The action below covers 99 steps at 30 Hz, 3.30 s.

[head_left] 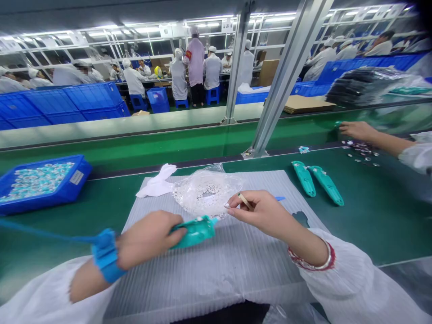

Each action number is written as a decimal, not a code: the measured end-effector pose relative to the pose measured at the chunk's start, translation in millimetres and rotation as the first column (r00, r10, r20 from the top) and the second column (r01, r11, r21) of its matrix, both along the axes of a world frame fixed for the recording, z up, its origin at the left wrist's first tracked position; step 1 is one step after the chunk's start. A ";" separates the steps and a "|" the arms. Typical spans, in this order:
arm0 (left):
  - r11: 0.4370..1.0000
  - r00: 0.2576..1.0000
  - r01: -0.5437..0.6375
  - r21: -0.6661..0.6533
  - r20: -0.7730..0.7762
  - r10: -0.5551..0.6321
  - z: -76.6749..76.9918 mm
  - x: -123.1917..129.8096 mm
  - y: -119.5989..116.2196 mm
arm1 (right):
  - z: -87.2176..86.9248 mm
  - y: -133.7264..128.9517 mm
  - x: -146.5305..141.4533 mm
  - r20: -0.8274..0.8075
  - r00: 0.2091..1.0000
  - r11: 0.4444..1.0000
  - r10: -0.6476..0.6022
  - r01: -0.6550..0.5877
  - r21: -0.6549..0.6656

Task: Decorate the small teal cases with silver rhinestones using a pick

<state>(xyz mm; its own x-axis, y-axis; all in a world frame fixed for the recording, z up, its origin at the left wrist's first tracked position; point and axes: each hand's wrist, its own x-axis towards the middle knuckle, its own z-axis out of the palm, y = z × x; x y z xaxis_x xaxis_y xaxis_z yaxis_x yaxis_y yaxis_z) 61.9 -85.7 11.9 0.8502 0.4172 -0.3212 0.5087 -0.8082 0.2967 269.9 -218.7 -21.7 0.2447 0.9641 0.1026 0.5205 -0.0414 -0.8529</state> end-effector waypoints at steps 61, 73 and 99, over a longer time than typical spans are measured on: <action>0.917 0.893 0.383 -0.114 0.301 -0.336 -58.5 48.0 -28.4 | -48.8 -56.8 -22.1 0.365 0.931 0.964 -0.017 -0.082 0.254; 0.917 0.919 0.359 -0.174 0.237 -0.315 -66.7 45.8 -44.5 | -81.5 -71.9 -38.6 0.485 0.874 0.973 0.038 -0.142 0.181; 0.917 0.925 0.369 -0.151 0.157 -0.346 -55.8 48.4 -53.0 | -52.0 -68.7 -40.4 0.377 0.920 0.994 0.107 -0.103 -0.032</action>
